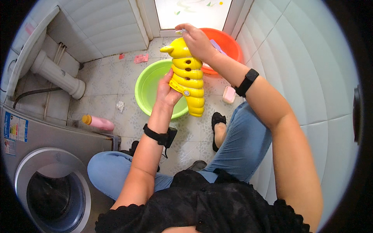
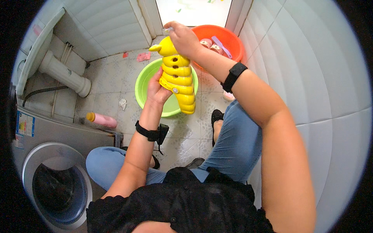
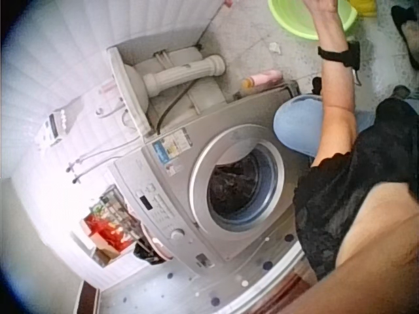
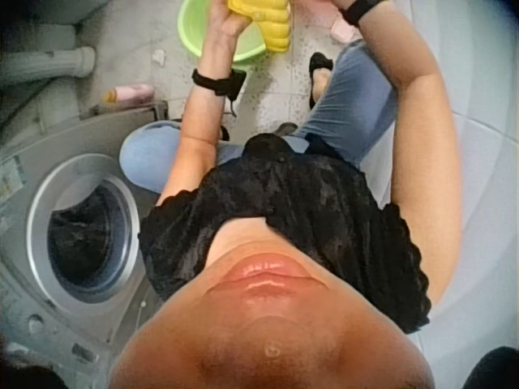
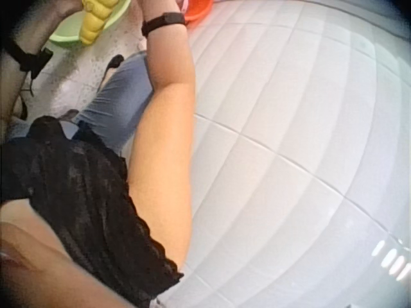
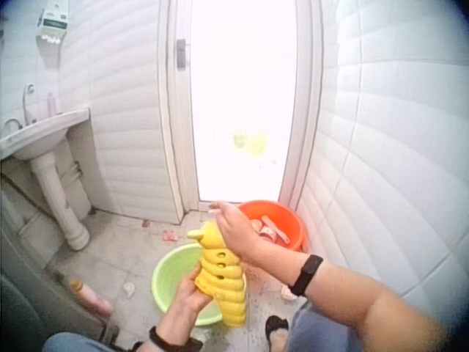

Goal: The person washes yellow sandals and pink sandals using a cloth and soapy water in a bucket.

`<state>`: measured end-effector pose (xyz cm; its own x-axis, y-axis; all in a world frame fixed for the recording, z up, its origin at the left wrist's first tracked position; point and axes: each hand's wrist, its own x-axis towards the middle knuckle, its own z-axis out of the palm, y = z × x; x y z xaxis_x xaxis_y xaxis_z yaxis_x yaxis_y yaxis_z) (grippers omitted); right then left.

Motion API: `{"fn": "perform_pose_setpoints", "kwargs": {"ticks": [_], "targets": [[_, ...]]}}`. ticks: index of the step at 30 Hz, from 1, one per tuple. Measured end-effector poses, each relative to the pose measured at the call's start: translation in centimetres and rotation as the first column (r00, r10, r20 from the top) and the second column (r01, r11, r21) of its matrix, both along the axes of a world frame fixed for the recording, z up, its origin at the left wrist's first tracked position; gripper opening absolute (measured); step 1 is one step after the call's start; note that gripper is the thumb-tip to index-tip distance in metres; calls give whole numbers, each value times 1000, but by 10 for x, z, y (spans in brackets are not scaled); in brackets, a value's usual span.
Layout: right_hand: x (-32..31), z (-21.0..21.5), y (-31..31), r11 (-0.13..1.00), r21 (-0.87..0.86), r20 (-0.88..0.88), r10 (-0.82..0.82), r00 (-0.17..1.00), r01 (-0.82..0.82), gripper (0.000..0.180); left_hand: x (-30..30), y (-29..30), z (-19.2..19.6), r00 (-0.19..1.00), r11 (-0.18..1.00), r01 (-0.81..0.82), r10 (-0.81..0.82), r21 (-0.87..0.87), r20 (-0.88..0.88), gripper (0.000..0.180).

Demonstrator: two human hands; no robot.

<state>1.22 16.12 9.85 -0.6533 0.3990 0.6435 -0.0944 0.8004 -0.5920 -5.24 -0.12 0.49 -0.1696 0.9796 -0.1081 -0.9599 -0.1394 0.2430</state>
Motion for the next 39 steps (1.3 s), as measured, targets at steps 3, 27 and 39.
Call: {"fn": "perform_pose_setpoints", "kwargs": {"ticks": [3,27,39], "targets": [[2,-4,21,959,-284,82,3,997,21,30,1,2,-4,1000,1000,-25,25,-9,10,44],[27,-52,-72,837,463,246,195,949,-292,37,-16,-2,-11,950,953,-303,302,4,83,58],[13,-14,-42,857,475,-77,-186,980,200,28,-5,0,4,990,987,-129,123,92,68,45]]}}
